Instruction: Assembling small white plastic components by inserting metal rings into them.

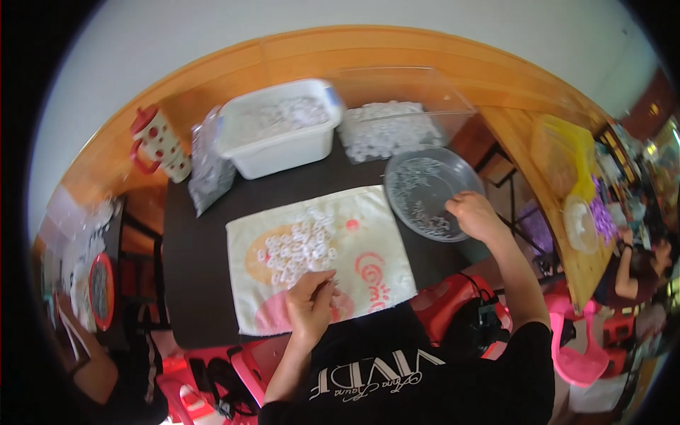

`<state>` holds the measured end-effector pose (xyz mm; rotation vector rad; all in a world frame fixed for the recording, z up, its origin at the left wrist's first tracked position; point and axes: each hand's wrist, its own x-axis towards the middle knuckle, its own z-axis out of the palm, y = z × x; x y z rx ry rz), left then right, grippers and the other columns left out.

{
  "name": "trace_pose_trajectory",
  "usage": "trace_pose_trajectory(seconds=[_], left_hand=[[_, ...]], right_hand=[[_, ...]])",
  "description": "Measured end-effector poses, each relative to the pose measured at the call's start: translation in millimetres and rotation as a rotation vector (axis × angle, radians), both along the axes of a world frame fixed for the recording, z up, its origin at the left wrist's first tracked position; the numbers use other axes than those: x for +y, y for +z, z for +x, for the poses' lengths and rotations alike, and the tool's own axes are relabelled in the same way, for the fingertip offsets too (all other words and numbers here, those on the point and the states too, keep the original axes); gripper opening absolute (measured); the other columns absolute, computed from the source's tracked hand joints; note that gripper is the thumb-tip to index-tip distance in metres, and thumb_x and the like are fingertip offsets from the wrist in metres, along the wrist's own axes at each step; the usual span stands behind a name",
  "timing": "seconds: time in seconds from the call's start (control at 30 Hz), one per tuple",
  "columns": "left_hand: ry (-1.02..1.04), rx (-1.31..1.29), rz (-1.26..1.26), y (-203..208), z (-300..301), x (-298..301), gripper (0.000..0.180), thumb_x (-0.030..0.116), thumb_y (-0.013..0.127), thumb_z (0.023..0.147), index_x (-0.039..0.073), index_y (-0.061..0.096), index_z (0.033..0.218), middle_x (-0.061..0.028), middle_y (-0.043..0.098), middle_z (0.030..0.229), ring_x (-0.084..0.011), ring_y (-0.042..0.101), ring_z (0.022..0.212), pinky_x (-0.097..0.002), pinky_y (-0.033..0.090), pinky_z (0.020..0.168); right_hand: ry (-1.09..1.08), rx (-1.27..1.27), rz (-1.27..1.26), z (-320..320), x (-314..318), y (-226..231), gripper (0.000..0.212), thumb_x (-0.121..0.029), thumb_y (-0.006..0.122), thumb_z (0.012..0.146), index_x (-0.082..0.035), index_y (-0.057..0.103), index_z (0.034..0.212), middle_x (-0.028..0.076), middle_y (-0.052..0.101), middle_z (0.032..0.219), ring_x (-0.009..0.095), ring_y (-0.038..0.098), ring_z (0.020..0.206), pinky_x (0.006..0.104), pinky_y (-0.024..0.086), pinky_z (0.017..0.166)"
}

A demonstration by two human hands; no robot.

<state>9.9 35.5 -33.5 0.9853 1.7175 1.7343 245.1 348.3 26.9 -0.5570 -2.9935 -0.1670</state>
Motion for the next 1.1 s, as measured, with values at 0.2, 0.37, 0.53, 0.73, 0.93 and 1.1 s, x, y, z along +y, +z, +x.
trace_pose_trajectory(seconds=[0.2,0.37,0.53,0.73,0.93,1.1], left_hand=[[-0.032,-0.220,0.040,5.4,1.3,5.1,0.022,-0.009,0.059,0.092,-0.003,0.068,0.111,-0.0058,0.067,0.089,-0.0101,0.067,0.072,-0.0198,0.050,0.057],[-0.030,-0.322,0.143,-2.1,-1.8,1.8,0.023,-0.009,0.059,0.093,-0.002,0.068,0.113,-0.0056,0.068,0.089,-0.0097,0.067,0.072,-0.0190,0.050,0.057],[-0.070,-0.354,0.169,-2.9,-4.8,-3.5,0.022,-0.009,0.061,0.093,-0.002,0.068,0.112,-0.0068,0.069,0.091,-0.0098,0.068,0.074,-0.0192,0.051,0.056],[-0.073,-0.510,0.220,-1.4,-4.5,-1.4,0.022,-0.008,0.063,0.092,-0.002,0.068,0.112,-0.0085,0.072,0.092,-0.0090,0.067,0.071,-0.0196,0.051,0.055],[-0.065,-0.496,0.260,-4.5,-3.9,-4.0,0.026,-0.011,0.062,0.091,-0.002,0.067,0.116,-0.0088,0.072,0.093,-0.0088,0.066,0.071,-0.0200,0.052,0.056],[-0.064,-0.481,0.307,-6.9,-3.6,-4.4,0.029,-0.011,0.060,0.092,-0.001,0.066,0.119,-0.0072,0.070,0.096,-0.0062,0.063,0.072,-0.0193,0.050,0.058]], right_hand=[[-0.037,-0.061,0.101,-0.9,0.9,-3.1,0.009,0.002,0.058,0.069,-0.002,0.060,0.077,0.018,0.063,0.080,0.038,0.064,0.082,0.0444,0.051,0.082],[-0.051,0.169,-0.063,-6.6,-5.6,2.9,0.014,0.011,0.056,0.074,0.002,0.060,0.084,0.016,0.061,0.085,0.032,0.061,0.075,0.0373,0.049,0.072],[0.160,0.771,-0.900,-66.0,-87.3,15.5,0.012,0.007,0.059,0.086,0.003,0.066,0.095,0.006,0.059,0.088,0.011,0.054,0.077,0.0232,0.041,0.067],[0.191,0.896,-1.320,-133.8,-175.2,-25.9,0.014,0.013,0.060,0.087,0.005,0.066,0.097,0.007,0.061,0.092,0.009,0.055,0.081,0.0220,0.043,0.072],[0.172,0.935,-1.433,-142.5,-186.4,-37.7,0.013,0.011,0.062,0.089,0.004,0.066,0.099,0.005,0.063,0.093,0.008,0.060,0.085,0.0223,0.047,0.077],[0.156,0.914,-1.429,-143.3,-189.4,-35.0,0.013,0.011,0.062,0.088,0.005,0.066,0.099,0.005,0.063,0.093,0.009,0.060,0.084,0.0225,0.047,0.076]])
